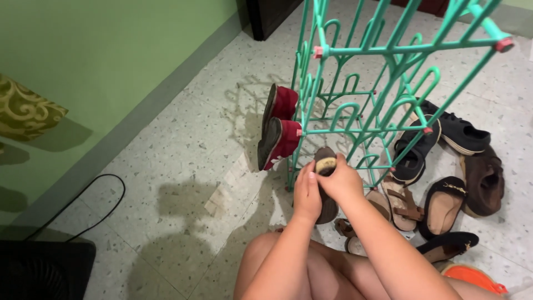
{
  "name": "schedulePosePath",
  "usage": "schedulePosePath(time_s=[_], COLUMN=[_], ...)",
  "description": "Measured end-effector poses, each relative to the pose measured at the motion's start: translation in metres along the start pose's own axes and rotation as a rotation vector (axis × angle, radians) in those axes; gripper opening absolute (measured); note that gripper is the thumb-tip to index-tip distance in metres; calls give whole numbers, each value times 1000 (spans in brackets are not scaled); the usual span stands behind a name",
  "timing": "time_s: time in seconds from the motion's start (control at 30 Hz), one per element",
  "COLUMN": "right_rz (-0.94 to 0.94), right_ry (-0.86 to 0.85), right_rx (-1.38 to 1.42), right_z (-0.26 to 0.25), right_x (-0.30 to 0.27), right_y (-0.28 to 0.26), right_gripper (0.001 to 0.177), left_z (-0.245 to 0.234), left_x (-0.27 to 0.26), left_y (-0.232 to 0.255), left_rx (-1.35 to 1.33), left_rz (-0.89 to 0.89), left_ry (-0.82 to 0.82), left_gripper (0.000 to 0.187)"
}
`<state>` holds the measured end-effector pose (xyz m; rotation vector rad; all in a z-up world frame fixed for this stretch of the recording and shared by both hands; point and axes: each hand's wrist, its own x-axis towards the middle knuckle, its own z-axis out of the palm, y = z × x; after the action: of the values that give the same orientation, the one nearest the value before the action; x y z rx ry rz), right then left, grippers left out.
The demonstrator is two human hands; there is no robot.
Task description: The person sits on the floor and places multiple pairs of shoes onto a green metal shoe rack. They handle sneakers, flats, and sandals, arranging them one by one into the rack's slots.
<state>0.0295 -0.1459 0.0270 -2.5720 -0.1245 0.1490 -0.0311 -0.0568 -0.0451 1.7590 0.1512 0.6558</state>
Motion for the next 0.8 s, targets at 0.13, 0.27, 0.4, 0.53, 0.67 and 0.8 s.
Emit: schedulePosePath(time_s=[0.13,0.27,0.4,0.53,0.67,0.8], right_rz=[29,-3,-57,43,15,85], right_ry=[-13,-3,6,-62,74,215], right_rx=[6,52,33,118,229,239], right_z=[13,24,24,-8,-53,-96], right_x=[5,16,14,4,4,8], right_y=[8,27,58,93,139,191], right_gripper=[103,106,104,90,80,71], left_z=[2,5,10,24,61,121], left_x=[2,1,-2,-12,-18,-16], left_y=[-5,-8,6,39,69,85], left_rx=[-10,34,223,225,161,96], left_rz=[-36,-54,27,133,200,221], left_ry=[-36,-40,50,47,-123,-298], left_gripper=[56,56,50,47,49,52])
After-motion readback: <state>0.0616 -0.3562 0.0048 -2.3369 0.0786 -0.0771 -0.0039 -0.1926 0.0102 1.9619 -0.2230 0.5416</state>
